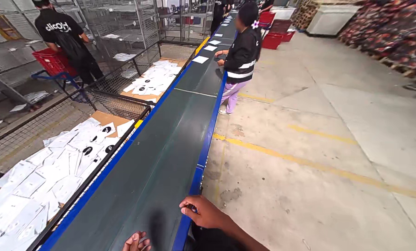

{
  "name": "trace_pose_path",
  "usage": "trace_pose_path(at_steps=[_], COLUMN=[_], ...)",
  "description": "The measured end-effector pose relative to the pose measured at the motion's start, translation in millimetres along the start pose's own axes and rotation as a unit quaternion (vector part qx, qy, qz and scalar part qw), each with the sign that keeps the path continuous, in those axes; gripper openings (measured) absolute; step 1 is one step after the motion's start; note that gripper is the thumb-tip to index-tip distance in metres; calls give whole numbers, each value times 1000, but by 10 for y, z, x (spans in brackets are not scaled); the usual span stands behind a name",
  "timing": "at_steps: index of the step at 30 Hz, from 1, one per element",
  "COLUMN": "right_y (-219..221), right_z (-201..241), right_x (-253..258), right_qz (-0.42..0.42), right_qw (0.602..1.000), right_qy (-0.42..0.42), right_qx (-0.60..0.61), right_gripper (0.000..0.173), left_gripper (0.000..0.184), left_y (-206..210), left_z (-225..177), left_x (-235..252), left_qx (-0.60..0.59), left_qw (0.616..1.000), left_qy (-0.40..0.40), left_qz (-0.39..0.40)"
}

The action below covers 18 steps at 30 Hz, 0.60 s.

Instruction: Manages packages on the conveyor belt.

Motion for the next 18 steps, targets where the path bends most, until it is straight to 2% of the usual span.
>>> trace_pose_path(at_steps=[6,9,11,15,18], right_y=[510,755,822,890,985], right_z=[-17,83,199,450,571], right_x=[-577,-571,-488,-303,-208], right_qz=[82,139,158,182,207], right_qw=[996,987,983,974,967], right_qy=[-20,-74,-90,-111,-127], right_qx=[23,31,-5,-78,-84], right_gripper=[29,28,31,23,28], left_gripper=[19,28,32,31,26], left_y=[568,792,877,780,599], left_z=[-25,-63,-56,-50,-119], left_x=[-282,-433,-490,-571,-551], left_qx=[114,214,266,294,302], left_qw=[984,946,920,912,914], left_qy=[38,80,91,113,130], left_qz=[132,230,271,264,237])
Point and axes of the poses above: each hand's wrist, its own x-axis towards the middle knuckle, its own y-axis out of the palm, z = x × y, the point moved 5 cm from there along x, towards the middle knuckle, and after that the axes turned 5 degrees about y, right-handed, at the moved point
